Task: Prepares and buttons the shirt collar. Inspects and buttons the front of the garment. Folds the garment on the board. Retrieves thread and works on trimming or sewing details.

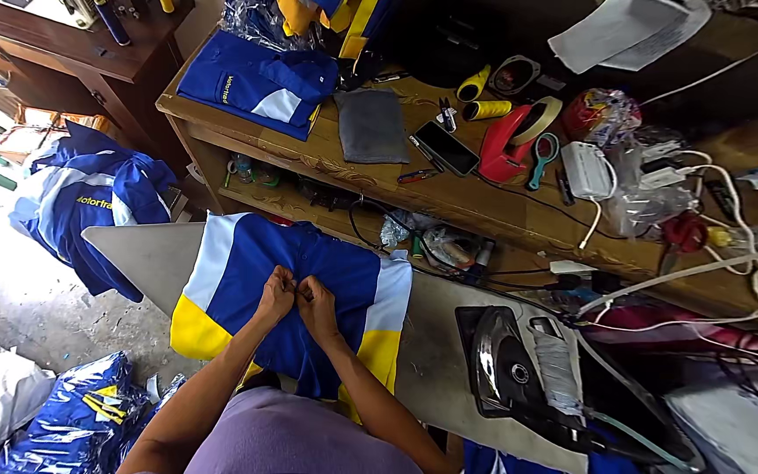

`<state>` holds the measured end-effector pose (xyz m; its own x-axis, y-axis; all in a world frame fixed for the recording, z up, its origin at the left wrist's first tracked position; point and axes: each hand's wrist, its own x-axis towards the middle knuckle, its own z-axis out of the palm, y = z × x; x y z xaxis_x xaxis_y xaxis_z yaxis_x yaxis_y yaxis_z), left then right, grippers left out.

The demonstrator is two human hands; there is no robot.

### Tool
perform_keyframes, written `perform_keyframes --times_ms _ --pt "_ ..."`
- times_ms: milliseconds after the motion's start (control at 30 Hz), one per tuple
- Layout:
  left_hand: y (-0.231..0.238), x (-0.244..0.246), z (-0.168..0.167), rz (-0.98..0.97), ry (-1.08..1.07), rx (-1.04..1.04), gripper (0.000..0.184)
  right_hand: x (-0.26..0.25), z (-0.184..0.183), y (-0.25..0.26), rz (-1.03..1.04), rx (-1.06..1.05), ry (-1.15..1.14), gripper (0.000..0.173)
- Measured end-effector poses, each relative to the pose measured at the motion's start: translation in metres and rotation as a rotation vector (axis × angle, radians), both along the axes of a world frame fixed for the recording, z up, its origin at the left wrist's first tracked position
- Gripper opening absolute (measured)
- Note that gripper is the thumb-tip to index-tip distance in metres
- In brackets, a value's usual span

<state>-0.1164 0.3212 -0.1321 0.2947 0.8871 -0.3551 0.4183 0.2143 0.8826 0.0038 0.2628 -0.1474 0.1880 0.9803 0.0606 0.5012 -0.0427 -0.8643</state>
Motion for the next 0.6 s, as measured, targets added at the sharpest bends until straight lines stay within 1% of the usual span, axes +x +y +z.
perform_keyframes --times_ms 67,133,233,267,333,433,500,533,600 --pt "0.001 -0.001 0.001 -0.009 -0.012 0.006 0.013 0.001 -0.001 0.003 0.011 -0.026 0.021 0.009" --pt "0.001 -0.003 -0.001 -0.004 -0.046 0.015 0.013 0.009 -0.002 0.006 0.052 -0.079 0.066 0.013" --pt "-0.001 -0.003 -0.003 0.019 -0.093 0.036 0.012 0.031 -0.006 0.014 0.191 -0.165 0.287 0.029" --pt "-0.001 -0.003 -0.003 0.024 -0.1 0.046 0.011 0.037 -0.009 0.016 0.226 -0.16 0.355 0.029" --pt "-0.002 -0.001 -0.004 0.024 -0.103 0.064 0.011 0.04 -0.011 0.018 0.236 -0.153 0.403 0.022" --pt "-0.001 -0.001 -0.005 0.025 -0.096 0.072 0.01 0.036 -0.007 0.023 0.214 -0.214 0.391 0.021" --pt "0.0 -0.002 -0.003 0.005 -0.107 0.052 0.013 0.037 -0.003 0.023 0.192 -0.254 0.378 0.024" --pt "0.001 -0.005 -0.001 -0.007 -0.107 0.055 0.017 0.04 0.001 0.021 0.168 -0.244 0.333 0.027" --pt "0.007 -0.022 0.006 -0.015 -0.018 0.155 0.03 0.054 0.01 0.008 0.074 -0.161 0.113 0.031"
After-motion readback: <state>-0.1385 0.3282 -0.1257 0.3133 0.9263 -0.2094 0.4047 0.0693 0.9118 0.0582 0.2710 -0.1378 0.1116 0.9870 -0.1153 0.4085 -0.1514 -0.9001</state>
